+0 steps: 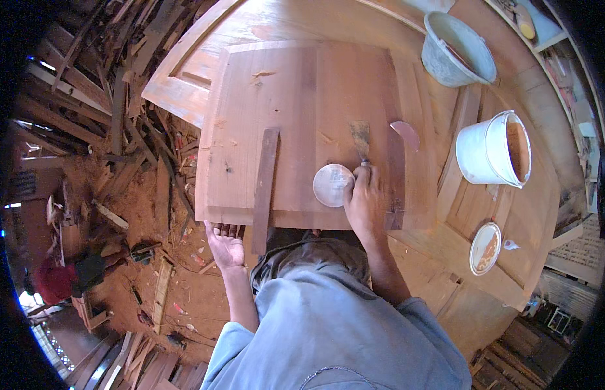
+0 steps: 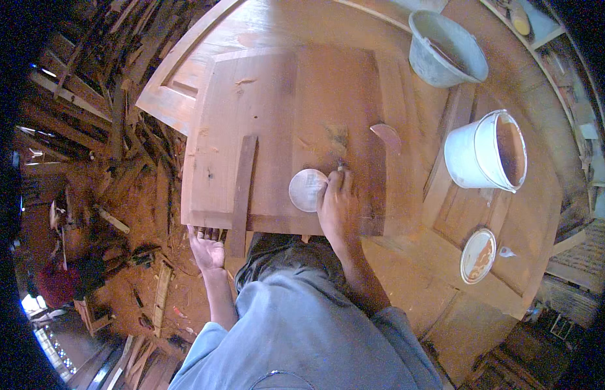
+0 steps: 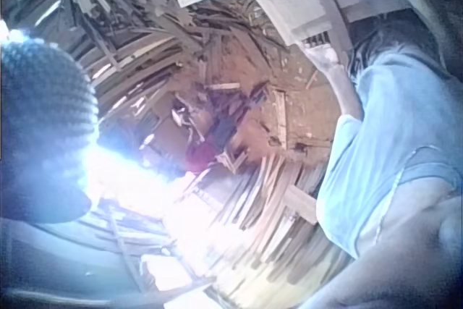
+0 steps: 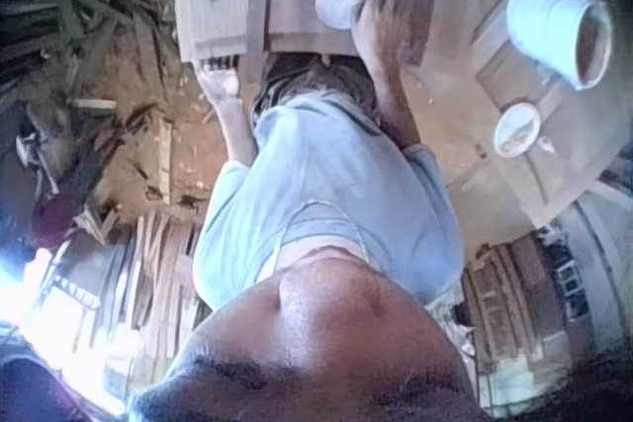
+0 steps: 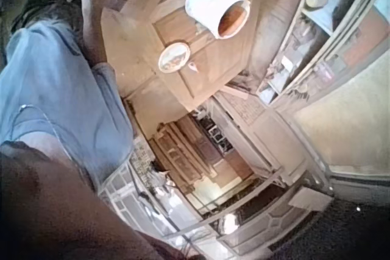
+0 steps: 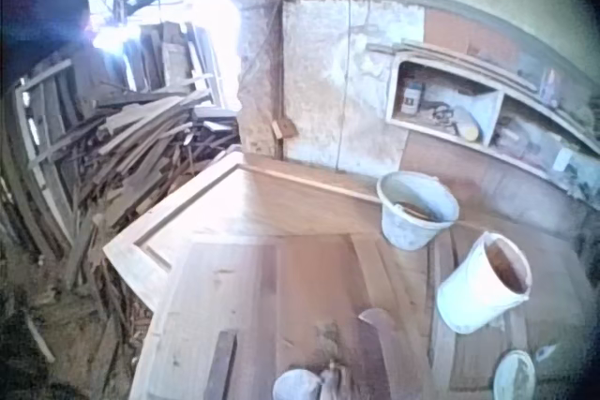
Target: The person applies adhesive to holes in a wooden panel, scrapes the surface with a putty knife, and then sands the panel using a small sanding block.
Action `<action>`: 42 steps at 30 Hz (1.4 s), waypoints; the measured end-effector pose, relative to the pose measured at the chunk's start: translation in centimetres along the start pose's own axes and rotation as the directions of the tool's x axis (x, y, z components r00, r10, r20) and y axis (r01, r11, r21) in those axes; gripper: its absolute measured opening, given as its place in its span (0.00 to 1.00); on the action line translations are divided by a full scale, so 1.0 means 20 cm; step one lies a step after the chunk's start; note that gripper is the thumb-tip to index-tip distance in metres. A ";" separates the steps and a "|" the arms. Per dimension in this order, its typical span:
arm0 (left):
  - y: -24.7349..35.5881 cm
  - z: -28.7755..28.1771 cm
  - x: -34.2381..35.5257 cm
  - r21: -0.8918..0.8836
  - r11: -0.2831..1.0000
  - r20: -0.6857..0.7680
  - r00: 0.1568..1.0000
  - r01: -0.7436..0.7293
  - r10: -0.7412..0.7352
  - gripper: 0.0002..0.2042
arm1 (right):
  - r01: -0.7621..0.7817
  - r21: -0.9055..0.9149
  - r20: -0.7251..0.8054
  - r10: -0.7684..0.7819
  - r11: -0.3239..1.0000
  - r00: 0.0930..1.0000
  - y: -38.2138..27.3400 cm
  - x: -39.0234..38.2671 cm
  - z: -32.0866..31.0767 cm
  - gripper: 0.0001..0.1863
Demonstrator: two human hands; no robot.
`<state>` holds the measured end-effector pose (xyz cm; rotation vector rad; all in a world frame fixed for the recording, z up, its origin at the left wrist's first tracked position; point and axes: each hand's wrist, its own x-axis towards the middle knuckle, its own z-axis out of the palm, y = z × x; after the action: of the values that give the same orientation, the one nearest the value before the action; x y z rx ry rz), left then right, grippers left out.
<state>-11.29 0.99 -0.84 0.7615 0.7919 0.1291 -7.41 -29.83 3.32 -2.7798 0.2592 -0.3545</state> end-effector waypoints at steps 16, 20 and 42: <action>0.29 -0.17 0.42 0.069 0.991 0.152 0.981 0.112 -0.122 0.31 | -0.017 -0.064 0.026 0.019 0.998 0.999 -0.33 -0.11 0.27 0.30; 0.31 -0.18 0.43 0.067 0.985 0.159 0.973 0.157 -0.166 0.32 | 0.033 -0.078 0.072 -0.027 0.996 0.997 -0.27 -0.21 0.28 0.22; 0.26 -0.11 0.49 0.002 0.991 0.016 0.991 0.131 -0.131 0.14 | -0.001 -0.242 0.137 0.036 0.970 0.990 -0.33 -0.01 0.22 0.21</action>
<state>-4.98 9.80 -4.16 0.7086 0.8242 0.0040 -5.49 -22.44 1.48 -3.0218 0.3126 -0.1270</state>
